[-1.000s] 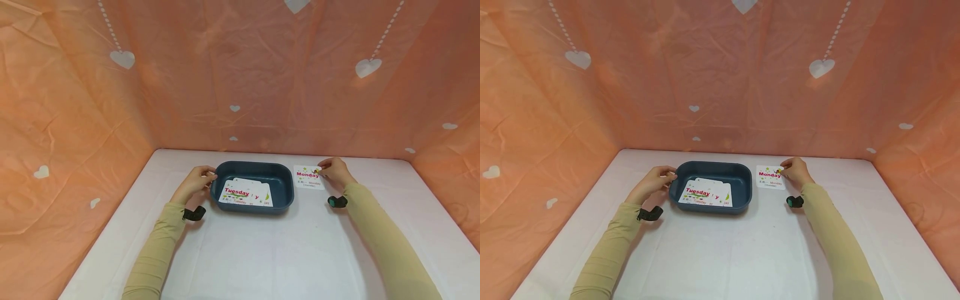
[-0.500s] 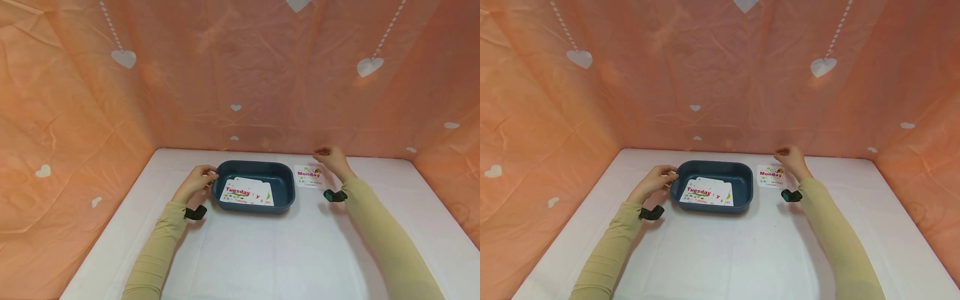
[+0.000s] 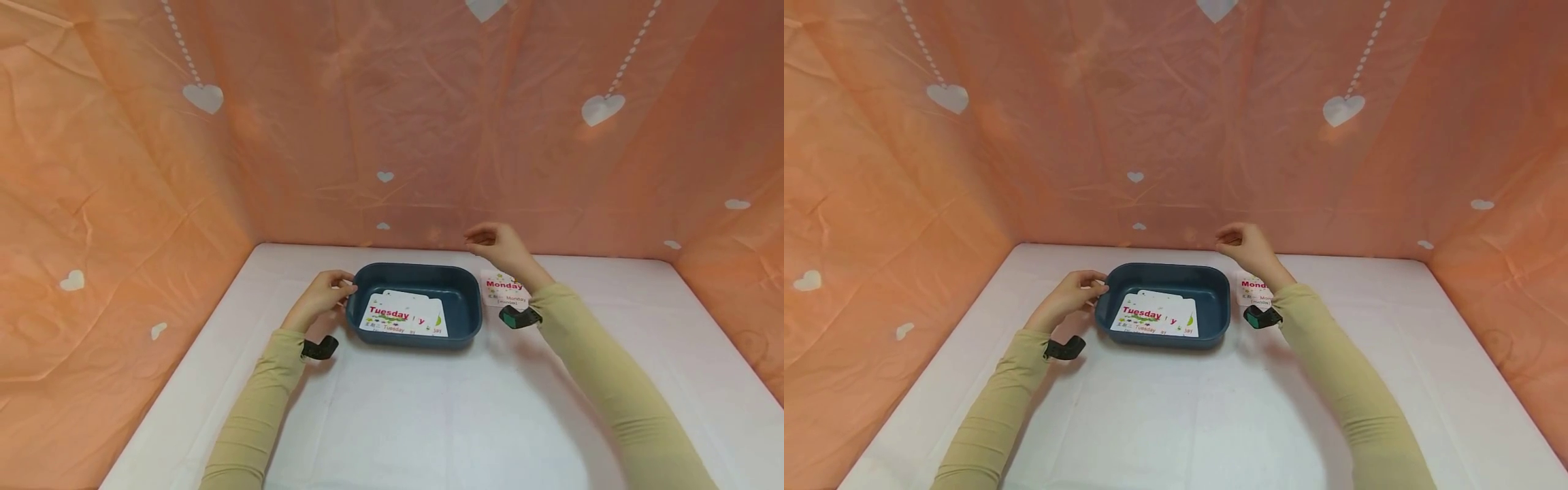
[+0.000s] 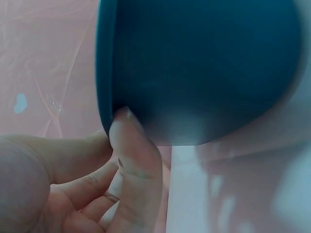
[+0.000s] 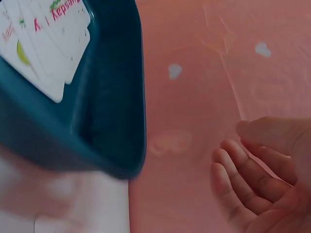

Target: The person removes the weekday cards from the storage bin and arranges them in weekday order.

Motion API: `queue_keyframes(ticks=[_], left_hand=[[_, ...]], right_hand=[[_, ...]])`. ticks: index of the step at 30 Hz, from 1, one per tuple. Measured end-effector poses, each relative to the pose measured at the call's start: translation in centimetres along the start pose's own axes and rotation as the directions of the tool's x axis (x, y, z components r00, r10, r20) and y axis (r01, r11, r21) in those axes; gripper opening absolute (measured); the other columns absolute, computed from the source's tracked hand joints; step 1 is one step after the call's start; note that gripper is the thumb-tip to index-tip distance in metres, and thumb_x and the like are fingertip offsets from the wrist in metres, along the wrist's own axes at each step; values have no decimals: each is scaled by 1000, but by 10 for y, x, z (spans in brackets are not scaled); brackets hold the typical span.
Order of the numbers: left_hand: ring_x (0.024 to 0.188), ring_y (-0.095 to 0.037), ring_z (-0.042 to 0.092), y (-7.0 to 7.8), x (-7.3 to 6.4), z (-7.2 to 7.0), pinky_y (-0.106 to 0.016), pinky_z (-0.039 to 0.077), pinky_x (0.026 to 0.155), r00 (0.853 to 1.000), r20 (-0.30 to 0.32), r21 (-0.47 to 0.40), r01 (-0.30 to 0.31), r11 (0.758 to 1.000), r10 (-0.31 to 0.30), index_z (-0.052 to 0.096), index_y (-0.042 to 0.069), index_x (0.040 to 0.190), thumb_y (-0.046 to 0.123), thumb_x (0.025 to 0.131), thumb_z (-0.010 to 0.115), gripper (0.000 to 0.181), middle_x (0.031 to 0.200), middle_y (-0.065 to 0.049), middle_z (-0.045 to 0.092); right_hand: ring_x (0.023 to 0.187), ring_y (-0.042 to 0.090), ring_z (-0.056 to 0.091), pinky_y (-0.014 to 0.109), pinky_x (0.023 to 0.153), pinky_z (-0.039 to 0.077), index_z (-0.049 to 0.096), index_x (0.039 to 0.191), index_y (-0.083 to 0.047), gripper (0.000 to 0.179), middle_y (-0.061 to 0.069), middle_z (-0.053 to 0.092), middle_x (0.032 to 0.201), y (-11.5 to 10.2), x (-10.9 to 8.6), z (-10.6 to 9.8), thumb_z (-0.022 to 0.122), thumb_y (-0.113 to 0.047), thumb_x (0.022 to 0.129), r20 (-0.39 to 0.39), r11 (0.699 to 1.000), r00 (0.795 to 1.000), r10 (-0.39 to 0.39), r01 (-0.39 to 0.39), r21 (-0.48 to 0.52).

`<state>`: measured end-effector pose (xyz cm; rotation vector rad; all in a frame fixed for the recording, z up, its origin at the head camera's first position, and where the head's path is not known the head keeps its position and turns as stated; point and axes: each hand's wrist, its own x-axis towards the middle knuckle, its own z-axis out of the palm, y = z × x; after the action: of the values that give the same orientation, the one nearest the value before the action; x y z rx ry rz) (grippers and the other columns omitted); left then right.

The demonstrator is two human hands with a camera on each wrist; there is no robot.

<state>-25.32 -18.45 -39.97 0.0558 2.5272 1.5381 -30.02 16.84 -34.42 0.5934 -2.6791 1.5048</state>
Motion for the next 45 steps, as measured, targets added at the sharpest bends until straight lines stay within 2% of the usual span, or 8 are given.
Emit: queue_keyframes(ticks=[6,11,17,21,28,34,40,45], left_hand=[[64,-17,55,1,-1,0,-35,52,61,1000,3,-5,2,1000,-2,55,-6,123,7,95,59,31,89,-14,57],[65,-18,56,2,-1,0,-34,53,61,1000,3,-3,18,1000,-18,56,-4,123,8,95,60,31,90,-15,58],[65,-18,56,1,-1,0,-34,53,60,1000,13,-4,10,1000,-10,55,-5,123,9,95,60,32,90,-16,58],[64,-17,56,1,-1,0,-34,53,60,1000,12,-13,7,1000,-7,55,-5,123,9,95,60,32,90,-16,58],[64,-17,56,2,-3,-1,-33,52,59,1000,6,-16,4,1000,-4,54,-6,124,8,95,59,32,92,-19,57],[64,-16,56,0,-4,1,-34,53,61,1000,9,-15,7,1000,-7,54,-7,124,7,95,59,33,91,-16,57],[65,-17,56,2,-4,1,-37,53,62,1000,3,-12,7,1000,-7,55,-5,124,8,95,59,32,93,-16,57],[66,-17,56,1,-3,0,-35,53,61,1000,4,-9,13,1000,-13,54,-4,125,9,95,59,32,94,-17,57]], right_hand=[[90,31,63,27,77,51,64,112,6,26,21,66,101,-11,7,22,67,-3,88,85,997,993,-77,75,31],[88,32,63,31,76,53,64,110,8,24,20,66,98,-18,12,44,67,-2,88,200,996,976,-80,71,53],[92,39,62,45,81,51,61,115,11,29,19,66,103,-19,16,65,64,-4,91,366,1000,930,-15,4,30],[95,37,62,43,82,52,60,118,11,31,19,66,105,-19,19,74,62,-6,93,448,998,892,58,-51,-27],[88,33,62,41,79,52,60,116,13,29,21,66,100,-15,26,91,60,-5,93,518,991,845,128,-95,-90],[79,23,57,36,72,50,64,113,6,27,13,64,92,-11,26,100,61,-12,93,586,981,794,163,-64,-186],[73,20,52,34,69,47,63,116,6,28,11,61,87,-13,27,101,60,-11,94,607,975,765,216,-131,-182],[66,17,46,30,64,43,66,111,6,23,7,56,77,-12,31,103,58,-9,94,622,977,756,201,-114,-178]])
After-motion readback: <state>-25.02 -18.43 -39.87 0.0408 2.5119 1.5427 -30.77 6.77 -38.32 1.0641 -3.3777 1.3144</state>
